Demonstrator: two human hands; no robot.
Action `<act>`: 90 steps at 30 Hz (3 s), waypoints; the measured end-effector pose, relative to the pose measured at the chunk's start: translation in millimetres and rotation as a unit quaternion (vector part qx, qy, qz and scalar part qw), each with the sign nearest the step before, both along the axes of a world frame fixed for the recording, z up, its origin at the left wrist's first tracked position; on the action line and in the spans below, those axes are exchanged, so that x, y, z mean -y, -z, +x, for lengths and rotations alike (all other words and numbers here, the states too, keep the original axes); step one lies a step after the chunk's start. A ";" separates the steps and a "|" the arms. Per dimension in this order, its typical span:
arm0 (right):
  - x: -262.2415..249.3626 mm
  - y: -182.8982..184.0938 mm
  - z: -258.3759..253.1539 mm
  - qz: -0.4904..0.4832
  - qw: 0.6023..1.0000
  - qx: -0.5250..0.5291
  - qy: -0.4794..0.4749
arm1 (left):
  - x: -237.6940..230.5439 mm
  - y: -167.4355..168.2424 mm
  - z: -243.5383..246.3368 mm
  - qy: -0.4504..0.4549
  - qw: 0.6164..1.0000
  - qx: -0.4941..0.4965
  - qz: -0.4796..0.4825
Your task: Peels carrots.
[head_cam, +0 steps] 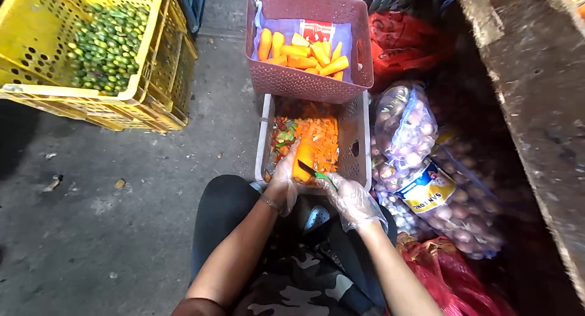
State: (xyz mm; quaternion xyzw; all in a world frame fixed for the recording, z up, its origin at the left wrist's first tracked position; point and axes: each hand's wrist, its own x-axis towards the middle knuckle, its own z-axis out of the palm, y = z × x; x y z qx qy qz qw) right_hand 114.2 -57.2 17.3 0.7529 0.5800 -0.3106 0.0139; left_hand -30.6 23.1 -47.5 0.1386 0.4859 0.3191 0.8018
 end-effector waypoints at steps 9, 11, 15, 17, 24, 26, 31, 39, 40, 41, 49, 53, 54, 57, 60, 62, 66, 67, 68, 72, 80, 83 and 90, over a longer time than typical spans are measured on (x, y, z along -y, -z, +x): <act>-52.8 36.9 35.6 -0.032 0.992 -0.019 0.125 | 6.6 7.1 -3.4 0.045 0.998 0.031 0.021; -57.2 48.8 57.0 -0.031 0.989 -0.008 0.145 | 6.1 -0.8 -4.5 0.030 0.998 0.051 -0.005; -41.6 30.3 54.4 0.030 0.993 -0.019 0.110 | -1.4 -8.6 -1.9 -0.031 0.993 0.094 -0.063; -31.0 17.6 39.2 0.044 0.996 -0.051 0.057 | -1.8 -5.9 1.6 -0.027 0.995 0.076 -0.066; -35.7 6.2 17.0 -0.041 0.999 0.021 0.010 | 4.0 2.1 3.8 0.015 0.999 -0.027 0.023; -45.0 12.1 18.8 -0.050 0.998 0.012 0.025 | 5.0 7.3 2.7 0.027 0.998 -0.024 0.044; -67.7 70.7 63.3 -0.038 0.984 -0.040 0.170 | 6.5 5.2 0.4 0.045 0.997 0.029 0.057; -31.3 37.2 49.7 0.081 0.960 -0.178 0.200 | 1.5 7.1 -3.9 0.026 0.984 0.163 0.066; -21.0 30.5 42.9 0.100 0.961 -0.182 0.184 | 1.7 5.1 -3.6 0.016 0.986 0.156 0.054; -9.8 27.6 36.6 0.116 0.964 -0.175 0.161 | 0.8 3.8 -3.2 0.003 0.988 0.149 0.030; 33.2 40.4 -12.4 0.268 0.963 -0.019 0.004 | -0.9 -0.2 1.2 -0.031 0.996 0.085 -0.022; 15.8 25.4 -13.0 0.174 0.985 0.018 -0.003 | -0.7 -1.4 4.0 -0.057 0.996 0.071 -0.014; 7.6 20.4 -11.8 0.124 0.992 0.028 0.008 | -0.6 -0.7 4.4 -0.061 0.996 0.061 -0.010; -28.2 21.6 10.2 -0.027 0.993 0.031 0.113 | 6.9 4.3 1.9 -0.031 0.996 0.082 0.027; -39.9 32.4 30.6 0.006 0.990 0.011 0.141 | 1.5 7.1 2.4 -0.019 0.994 0.090 0.051; -23.1 24.8 21.6 0.050 0.994 -0.022 0.092 | 1.3 12.6 -1.2 -0.031 0.997 0.031 0.069; 2.7 8.4 -6.7 0.052 0.999 -0.010 0.006 | -0.8 11.0 -2.7 -0.015 0.992 -0.037 0.117; 6.1 8.7 -8.2 0.049 0.999 0.002 0.001 | 0.0 11.3 -0.5 -0.019 0.993 -0.035 0.109; 7.7 9.9 -7.8 0.051 0.999 0.012 -0.004 | 0.7 12.0 0.9 -0.023 0.994 -0.032 0.104; -3.9 6.0 -5.6 0.029 0.999 0.035 -0.022 | 2.8 8.7 -1.3 0.010 0.983 -0.090 0.163; -64.1 45.2 45.8 -0.030 0.991 0.026 0.128 | 3.9 13.5 -2.2 0.046 0.989 -0.027 0.136; -54.9 32.2 48.5 0.004 0.991 0.025 0.130 | 0.5 16.5 -3.1 0.042 0.988 -0.016 0.150; -14.0 5.3 12.5 0.017 1.000 -0.008 -0.014 | 2.6 14.0 -2.3 0.078 0.952 -0.158 0.249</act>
